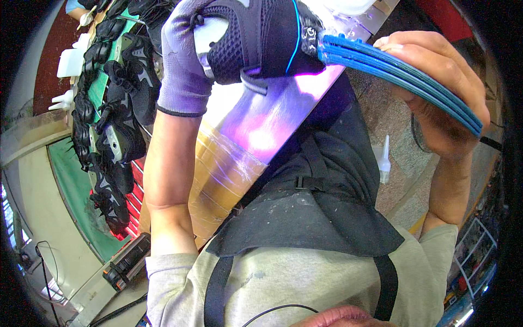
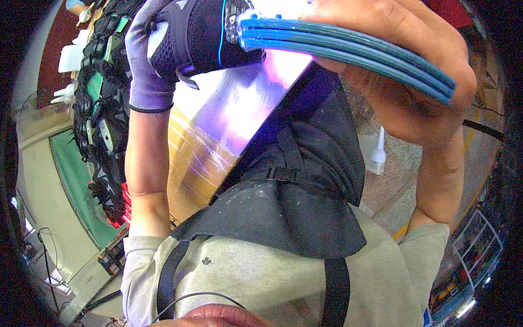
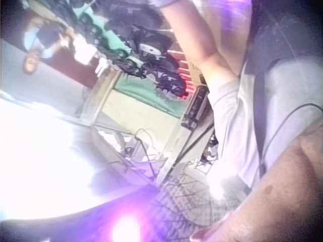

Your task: The person cleans a shoe by hand using a small brush and a clear liquid from a container, scrubbing along the edges and the sole.

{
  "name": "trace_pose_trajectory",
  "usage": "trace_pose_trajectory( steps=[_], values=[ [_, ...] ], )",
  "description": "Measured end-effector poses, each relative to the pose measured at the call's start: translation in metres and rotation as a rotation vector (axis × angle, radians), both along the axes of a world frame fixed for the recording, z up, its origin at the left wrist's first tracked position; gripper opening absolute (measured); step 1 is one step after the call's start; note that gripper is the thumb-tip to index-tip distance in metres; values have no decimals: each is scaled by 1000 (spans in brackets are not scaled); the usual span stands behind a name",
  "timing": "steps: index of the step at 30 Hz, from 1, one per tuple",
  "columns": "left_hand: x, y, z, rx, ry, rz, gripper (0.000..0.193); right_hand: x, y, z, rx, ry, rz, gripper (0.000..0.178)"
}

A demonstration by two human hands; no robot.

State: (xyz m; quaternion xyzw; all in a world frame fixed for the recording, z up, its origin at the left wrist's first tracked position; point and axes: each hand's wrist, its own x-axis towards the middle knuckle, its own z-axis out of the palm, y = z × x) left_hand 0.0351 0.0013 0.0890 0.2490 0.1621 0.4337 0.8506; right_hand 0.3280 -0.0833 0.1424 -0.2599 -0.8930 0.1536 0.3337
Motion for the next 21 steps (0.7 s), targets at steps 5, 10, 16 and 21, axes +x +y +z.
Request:
trace_pose_trajectory(
  steps=[5, 10, 16, 21],
  values=[
    [-7, 16, -11, -19, -82, -130, 47, 6, 1, 16, 201, -214, -26, 36],
    [0, 13, -2, -107, -125, -173, 43, 8, 4, 27, 333, -327, 7, 37],
    [0, 17, -14, 15, -108, 78, 23, -3, 0, 43, 406, -436, 6, 44],
    [-4, 19, -15, 2, -117, 45, 24, -2, 2, 49, 547, -576, 39, 47]
  ],
)
